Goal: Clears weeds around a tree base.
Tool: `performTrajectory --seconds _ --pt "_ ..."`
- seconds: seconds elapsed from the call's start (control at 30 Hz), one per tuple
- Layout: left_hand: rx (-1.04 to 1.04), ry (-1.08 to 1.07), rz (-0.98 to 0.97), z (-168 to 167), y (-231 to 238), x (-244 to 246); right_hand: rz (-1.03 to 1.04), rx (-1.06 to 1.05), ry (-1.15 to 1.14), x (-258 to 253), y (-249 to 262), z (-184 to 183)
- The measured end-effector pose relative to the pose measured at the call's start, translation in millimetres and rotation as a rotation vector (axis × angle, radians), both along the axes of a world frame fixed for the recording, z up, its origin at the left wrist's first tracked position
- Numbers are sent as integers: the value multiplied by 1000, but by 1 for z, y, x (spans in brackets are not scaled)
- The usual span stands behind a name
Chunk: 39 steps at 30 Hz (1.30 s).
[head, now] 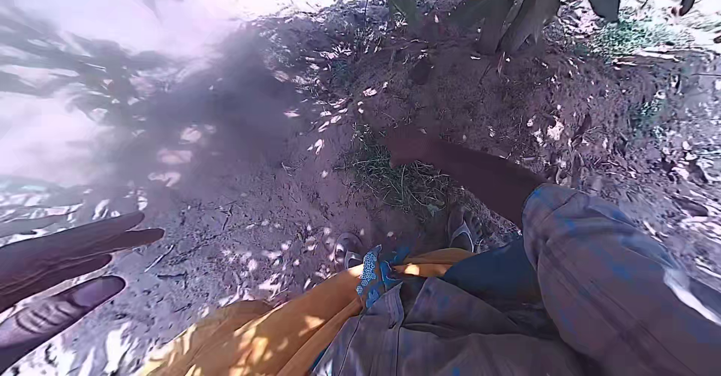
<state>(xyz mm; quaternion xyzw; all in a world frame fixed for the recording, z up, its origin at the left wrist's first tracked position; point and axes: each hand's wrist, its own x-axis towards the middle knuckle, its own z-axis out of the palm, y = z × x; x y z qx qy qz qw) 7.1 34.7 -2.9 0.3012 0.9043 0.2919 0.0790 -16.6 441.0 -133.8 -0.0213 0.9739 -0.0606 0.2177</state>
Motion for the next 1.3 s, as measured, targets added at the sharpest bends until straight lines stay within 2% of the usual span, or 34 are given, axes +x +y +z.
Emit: performTrajectory --seconds 0.07,0.13,0.17,0.23,0.3,0.43,0.6,0.7,0.83,1.0,1.07,1.17,1.27,1.3 --pt "95 -77 -94 -33 46 -14 4 -16 29 -9 -27 -54" --pt "91 -140 -260 -82 79 -36 34 3 116 1 -37 -128" --pt "67 -222 -305 -103 92 -40 49 14 109 12 -36 -149" --pt "-44 -432 -343 -133 105 -45 23 47 59 30 -20 -157" --pt "-164 -533 -296 -150 111 -48 0 108 142 38 14 -168" --pt "-203 -445 -244 -159 114 -51 -198 12 124 22 54 -153" --pt "-229 -418 -227 -153 113 -41 -338 -201 317 15 87 -115" --pt "-242 -386 -213 -141 117 -34 -329 -285 510 21 102 -72" --pt "-266 -384 -179 -120 132 -22 -286 -285 740 34 113 -23" --pt "-260 -369 -229 -118 147 -20 -89 -289 988 55 123 -5" --pt "-289 -369 -264 -118 157 -22 -23 -288 998 64 121 -5" --pt "-370 -407 -289 -114 174 -25 61 -176 977 62 129 -32" --pt "-414 -462 -285 -118 185 -28 -196 -85 478 61 143 -47" --pt "-421 -474 -280 -120 187 -30 -294 -108 412 60 152 -55"
